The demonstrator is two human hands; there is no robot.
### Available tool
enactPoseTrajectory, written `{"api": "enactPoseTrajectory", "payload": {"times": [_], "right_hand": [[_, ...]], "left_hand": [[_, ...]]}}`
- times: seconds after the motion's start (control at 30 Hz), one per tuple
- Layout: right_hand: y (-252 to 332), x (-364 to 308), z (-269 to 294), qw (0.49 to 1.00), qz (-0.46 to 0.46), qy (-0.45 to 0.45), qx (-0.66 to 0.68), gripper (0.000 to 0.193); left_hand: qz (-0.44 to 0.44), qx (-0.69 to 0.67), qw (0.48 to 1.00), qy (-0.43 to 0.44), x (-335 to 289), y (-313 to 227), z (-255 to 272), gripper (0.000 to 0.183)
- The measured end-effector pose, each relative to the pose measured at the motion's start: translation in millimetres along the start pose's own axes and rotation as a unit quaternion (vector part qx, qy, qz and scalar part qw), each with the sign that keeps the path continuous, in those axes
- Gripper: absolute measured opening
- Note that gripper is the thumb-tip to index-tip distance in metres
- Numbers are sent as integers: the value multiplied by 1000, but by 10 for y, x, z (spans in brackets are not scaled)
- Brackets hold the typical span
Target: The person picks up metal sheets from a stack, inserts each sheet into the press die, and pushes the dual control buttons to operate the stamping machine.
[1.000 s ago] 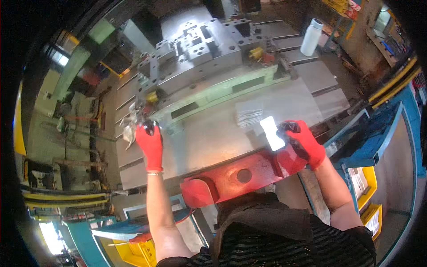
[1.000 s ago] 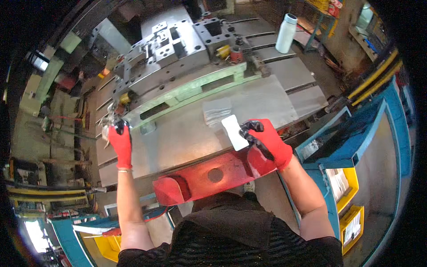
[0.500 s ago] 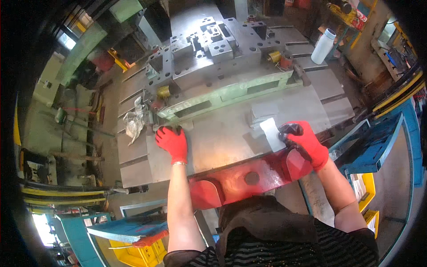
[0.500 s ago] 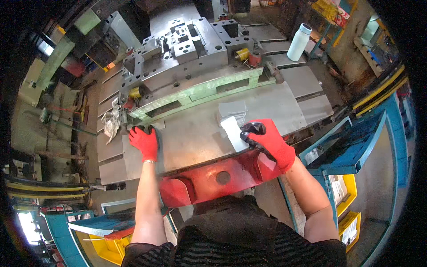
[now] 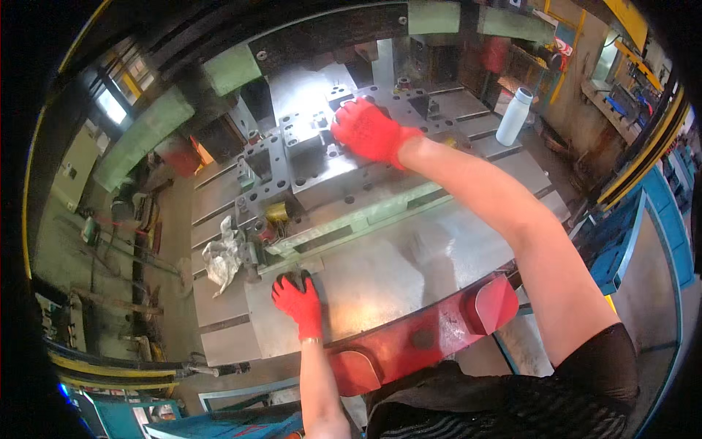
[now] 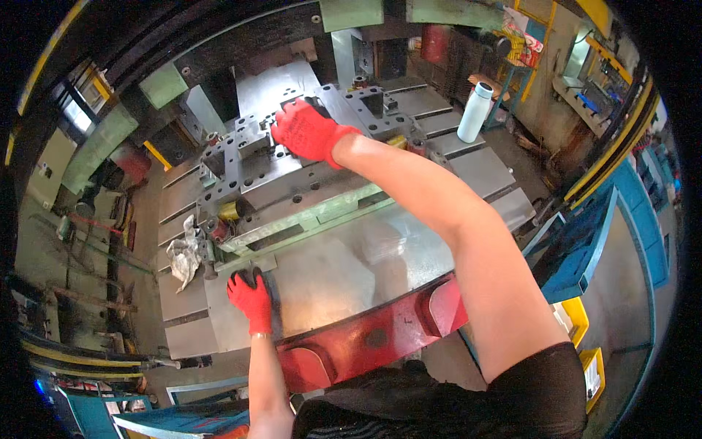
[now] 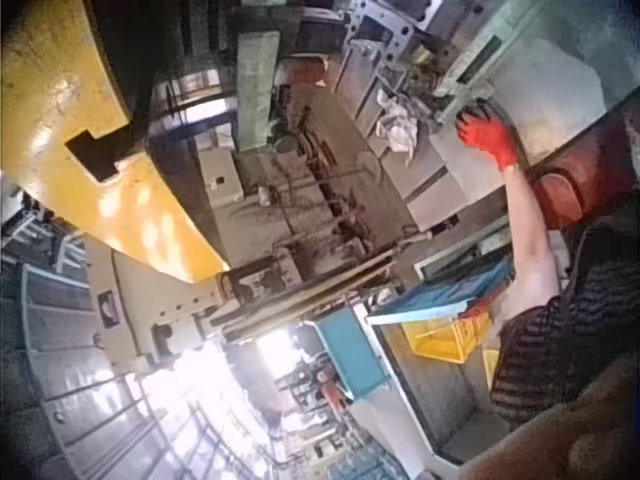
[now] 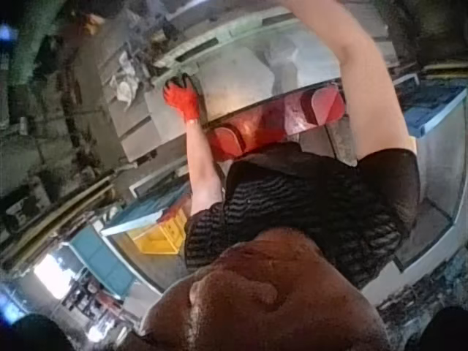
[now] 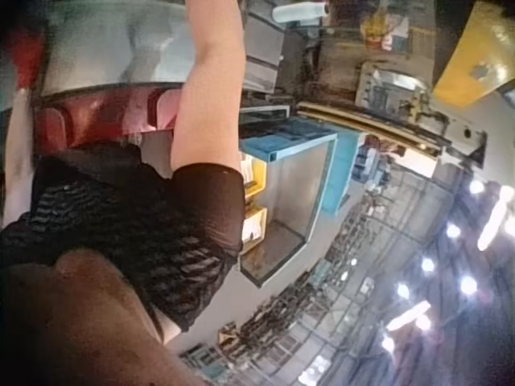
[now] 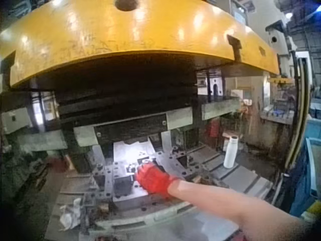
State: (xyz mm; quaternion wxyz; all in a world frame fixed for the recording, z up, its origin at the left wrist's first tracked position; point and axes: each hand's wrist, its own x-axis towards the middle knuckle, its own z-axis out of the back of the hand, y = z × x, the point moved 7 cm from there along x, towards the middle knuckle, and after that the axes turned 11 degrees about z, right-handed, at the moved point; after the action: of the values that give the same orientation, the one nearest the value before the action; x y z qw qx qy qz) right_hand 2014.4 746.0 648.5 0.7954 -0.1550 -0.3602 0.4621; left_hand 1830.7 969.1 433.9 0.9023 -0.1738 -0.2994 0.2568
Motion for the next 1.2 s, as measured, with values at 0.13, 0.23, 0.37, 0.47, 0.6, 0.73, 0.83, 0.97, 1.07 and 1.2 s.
{"api": "enactPoseTrajectory", "payload": {"times": [0.13, 0.23, 0.37, 0.47, 0.6, 0.73, 0.83, 0.97, 1.07, 1.2], "right_hand": [[-121, 255, -346, 993, 48, 48, -99, 8], [-138, 376, -460, 991, 77, 72, -83, 8], [-117, 443, -534, 984, 108, 105, -97, 9], [-123, 436, -591, 981, 132, 119, -73, 9], [-211, 425, -732, 981, 159, 113, -22, 11], [-196, 489, -726, 975, 159, 137, 68, 11], [-188, 476, -741, 978, 158, 132, 17, 12], [-216, 482, -776, 979, 144, 140, 40, 15], [-161, 480, -548, 974, 89, 192, 79, 15], [-103, 123, -296, 984, 0, 155, 87, 22]], "left_hand": [[-21, -89, 996, 3, -180, 126, 357, 37], [-23, -89, 996, 8, -338, 358, 641, 39], [44, -82, 995, 28, -515, 901, 790, 36], [55, -72, 996, 18, -637, 1018, 957, 34], [81, -85, 993, 9, -797, 1184, 1042, 26], [94, -91, 991, 16, -891, 1213, 1064, 24], [83, -87, 993, -6, -961, 1139, 1118, 23], [84, -116, 988, 51, -975, 1063, 976, 27], [86, -116, 989, 37, -994, 997, 924, 26], [89, -161, 982, 53, -1070, 947, 986, 25]]}}
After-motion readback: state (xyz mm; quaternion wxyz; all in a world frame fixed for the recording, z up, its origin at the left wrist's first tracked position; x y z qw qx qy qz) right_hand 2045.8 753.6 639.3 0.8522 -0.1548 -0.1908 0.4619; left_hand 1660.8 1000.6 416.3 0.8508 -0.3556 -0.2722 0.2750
